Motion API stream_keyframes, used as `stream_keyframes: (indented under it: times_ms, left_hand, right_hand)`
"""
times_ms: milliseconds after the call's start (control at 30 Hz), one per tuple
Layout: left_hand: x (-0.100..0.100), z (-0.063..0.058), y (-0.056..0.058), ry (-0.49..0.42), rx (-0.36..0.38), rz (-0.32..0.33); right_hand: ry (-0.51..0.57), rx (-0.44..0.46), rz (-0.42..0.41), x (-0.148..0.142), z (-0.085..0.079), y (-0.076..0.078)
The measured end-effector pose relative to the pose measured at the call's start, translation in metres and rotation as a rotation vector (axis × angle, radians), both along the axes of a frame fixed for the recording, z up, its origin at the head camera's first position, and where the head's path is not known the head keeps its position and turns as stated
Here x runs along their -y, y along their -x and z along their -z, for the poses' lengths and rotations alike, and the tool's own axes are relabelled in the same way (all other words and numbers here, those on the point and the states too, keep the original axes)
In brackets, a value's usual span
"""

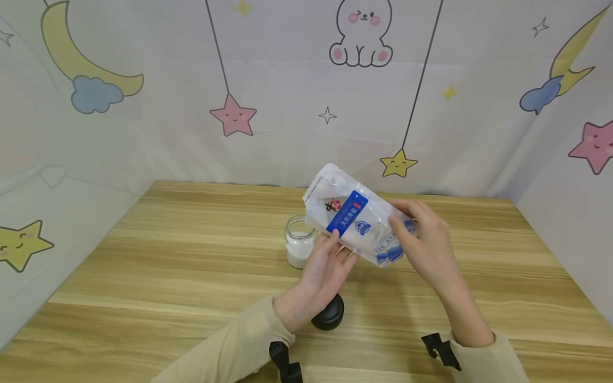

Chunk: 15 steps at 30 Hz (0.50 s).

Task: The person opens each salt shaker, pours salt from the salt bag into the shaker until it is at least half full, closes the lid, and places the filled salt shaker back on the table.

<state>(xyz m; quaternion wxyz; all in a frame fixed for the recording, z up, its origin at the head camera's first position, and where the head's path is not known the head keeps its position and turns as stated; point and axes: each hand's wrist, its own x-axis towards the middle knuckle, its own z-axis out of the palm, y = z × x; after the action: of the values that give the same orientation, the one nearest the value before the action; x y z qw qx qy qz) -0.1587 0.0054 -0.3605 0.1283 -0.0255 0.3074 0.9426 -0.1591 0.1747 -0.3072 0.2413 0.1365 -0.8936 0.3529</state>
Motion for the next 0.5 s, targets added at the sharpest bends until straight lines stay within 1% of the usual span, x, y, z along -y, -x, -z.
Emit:
stream_keyframes:
  times_ms: [367,500]
  left_hand:
    - [0.0007,0.0,0.0001,0.002,-0.009,0.002]
    - [0.001,0.0003,0.0011,0.002,-0.02,0.003]
  right_hand:
    - [0.01,0.074,-0.003,-0.0043,0.0015,0.0042]
    - [-0.003,0.094,-0.002,-0.0061,0.0018,0.0051]
